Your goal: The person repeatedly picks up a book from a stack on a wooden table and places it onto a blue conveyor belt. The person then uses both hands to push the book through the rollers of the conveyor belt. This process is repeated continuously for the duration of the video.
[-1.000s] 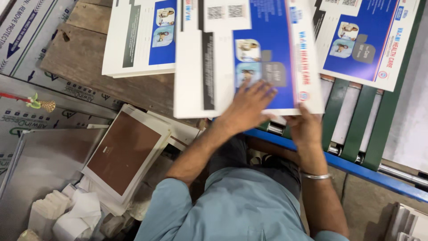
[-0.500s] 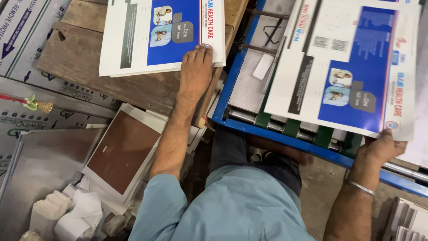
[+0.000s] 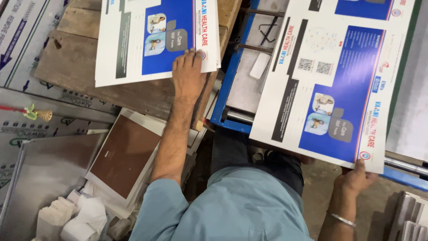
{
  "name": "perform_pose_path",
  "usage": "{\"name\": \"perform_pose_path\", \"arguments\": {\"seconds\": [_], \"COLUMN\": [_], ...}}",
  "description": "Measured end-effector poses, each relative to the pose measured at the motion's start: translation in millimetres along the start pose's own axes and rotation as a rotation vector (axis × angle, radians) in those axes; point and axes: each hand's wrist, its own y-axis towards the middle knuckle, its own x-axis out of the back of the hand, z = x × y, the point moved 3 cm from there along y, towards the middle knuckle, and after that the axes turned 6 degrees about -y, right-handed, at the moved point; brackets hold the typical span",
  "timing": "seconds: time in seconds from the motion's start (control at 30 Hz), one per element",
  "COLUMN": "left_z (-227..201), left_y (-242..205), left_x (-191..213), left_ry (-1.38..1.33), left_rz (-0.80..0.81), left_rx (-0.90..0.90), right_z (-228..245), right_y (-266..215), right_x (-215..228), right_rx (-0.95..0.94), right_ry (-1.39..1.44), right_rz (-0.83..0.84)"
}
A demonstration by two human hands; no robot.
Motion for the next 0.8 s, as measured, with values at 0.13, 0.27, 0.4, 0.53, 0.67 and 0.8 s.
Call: {"name": "perform_pose_path", "arguments": {"seconds": [0.13,0.27,0.4,0.53,0.67,0.8], "left_z": [4,3,2,2,1,2], "left_y": [-7,-8,-6,-6,-6,-6], "left_x": [-7,-5,-3,-4,-3,-2], "left_ry": [-0.029,-0.032,-0.033,-0.029,-0.052,-0.029], "left_rz": [0.01,-0.011,-0.009,-0.004,-0.027,-0.011], "left_rx": [0.008,-0.001,-0.002,0.028,0.014,0.015], "right_z": [7,13,5,-2,-4,-3], "right_y": [-15,5,45,76,94,99], "right_x": [-9,-28,-49,-72,-83,-81], "right_rx": [-0.019,0.061,0.029,0.035,-0.075,-0.232], "right_ry": [-0.09,0.003,-0.028,0.028,-0.021,-0.058], "right_rz": [-0.022,0.074,-0.012,0.018,0.052,0.184]}}
